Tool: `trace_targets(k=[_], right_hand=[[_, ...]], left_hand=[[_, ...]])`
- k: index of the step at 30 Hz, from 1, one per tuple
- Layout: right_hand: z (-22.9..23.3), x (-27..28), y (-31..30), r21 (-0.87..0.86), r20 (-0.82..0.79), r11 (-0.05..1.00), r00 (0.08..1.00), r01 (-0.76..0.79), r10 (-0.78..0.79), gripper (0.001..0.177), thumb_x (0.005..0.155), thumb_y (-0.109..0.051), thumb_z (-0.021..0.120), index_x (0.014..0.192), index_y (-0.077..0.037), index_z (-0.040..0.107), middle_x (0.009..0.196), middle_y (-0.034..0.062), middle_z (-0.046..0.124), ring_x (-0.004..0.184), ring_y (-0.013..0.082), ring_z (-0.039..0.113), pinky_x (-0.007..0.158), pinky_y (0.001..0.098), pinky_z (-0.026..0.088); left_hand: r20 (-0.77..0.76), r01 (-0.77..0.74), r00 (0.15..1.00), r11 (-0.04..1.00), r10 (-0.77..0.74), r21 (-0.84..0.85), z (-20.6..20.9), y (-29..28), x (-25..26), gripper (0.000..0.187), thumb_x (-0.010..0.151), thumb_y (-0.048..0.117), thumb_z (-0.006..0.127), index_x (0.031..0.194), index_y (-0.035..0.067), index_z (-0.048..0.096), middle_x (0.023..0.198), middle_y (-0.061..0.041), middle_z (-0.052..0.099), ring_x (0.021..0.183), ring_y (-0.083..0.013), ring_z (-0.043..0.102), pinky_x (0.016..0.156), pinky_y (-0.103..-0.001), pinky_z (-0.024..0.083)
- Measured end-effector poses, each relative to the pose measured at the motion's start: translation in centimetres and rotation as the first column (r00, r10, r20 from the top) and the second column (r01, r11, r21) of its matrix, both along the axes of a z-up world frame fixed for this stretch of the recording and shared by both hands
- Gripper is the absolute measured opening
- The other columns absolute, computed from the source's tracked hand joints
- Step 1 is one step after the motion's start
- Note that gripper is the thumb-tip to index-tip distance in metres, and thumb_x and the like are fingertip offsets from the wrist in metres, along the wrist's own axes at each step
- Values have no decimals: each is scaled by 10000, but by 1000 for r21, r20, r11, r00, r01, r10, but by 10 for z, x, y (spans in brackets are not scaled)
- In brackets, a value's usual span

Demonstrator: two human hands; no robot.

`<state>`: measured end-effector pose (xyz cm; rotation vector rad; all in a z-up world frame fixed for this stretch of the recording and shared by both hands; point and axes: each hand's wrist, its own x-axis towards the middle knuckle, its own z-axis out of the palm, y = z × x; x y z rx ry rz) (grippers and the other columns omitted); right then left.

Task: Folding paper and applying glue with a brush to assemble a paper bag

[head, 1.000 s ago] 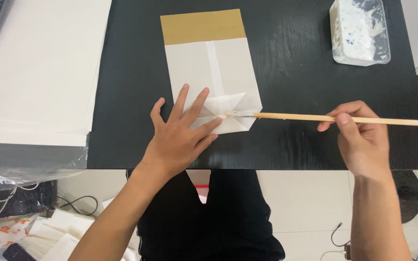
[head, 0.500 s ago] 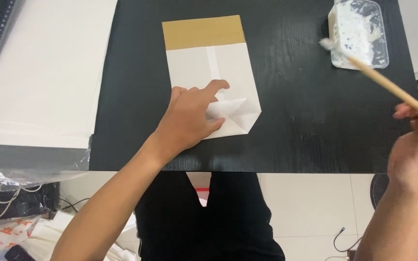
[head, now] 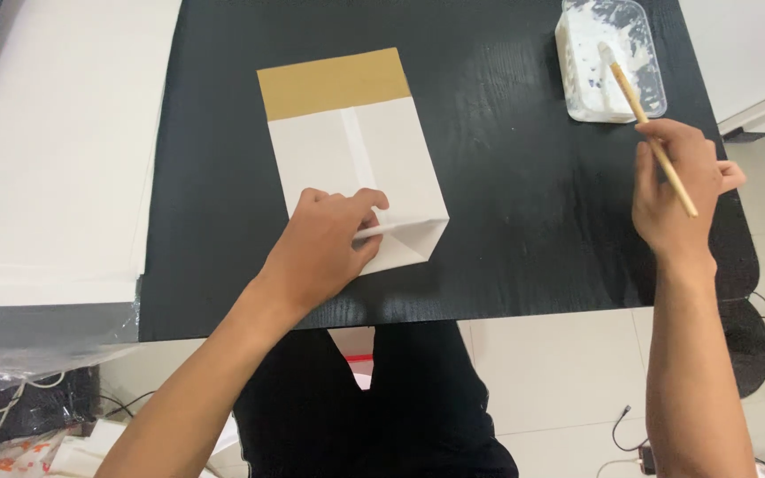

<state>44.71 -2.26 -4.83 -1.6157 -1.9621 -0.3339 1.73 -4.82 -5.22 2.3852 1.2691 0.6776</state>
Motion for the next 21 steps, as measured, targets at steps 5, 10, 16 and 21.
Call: trace_targets(k=[5,10,16,21], right_hand=[[17,-25,-12,-98,-38,994,999,-41,38,376,1105,-40,616,1464,-27,505,1366,135,637,1057,329,600,886,456,188],[14,-27,-19,-222,-165,975,986,-1,-36,669,954,-55,710,1523,-38,359,1372,180,596,1089,341,611,956,501,198],[8,-33,-68,-282,-345,958,928,42,-143,627,1007,-28,698,1522,-13,342,1299,190,583,1064,275,592,897,426,382],[-21,-41,-153,-419,-634,904,740,-83,-226,77,1054,-17,628,1054,-49,558,923,84,609,790,162,559,768,282,450]], left_hand=[[52,-14,998,994,20,-113,16,-10,-2,456,865,127,664,1312,146,576,835,-12,706,786,-230,646,993,-422,386],[60,1,998,996,4,-85,8,-9,-3,442,868,146,705,1292,141,579,958,-34,754,927,-273,681,921,-454,410],[55,34,998,999,-32,-24,3,-19,-4,423,861,82,727,1260,125,596,885,-14,754,823,-259,688,915,-432,438],[25,84,996,995,-85,61,-14,-48,-7,364,854,62,716,1200,111,615,863,-5,725,824,-243,674,893,-406,431]])
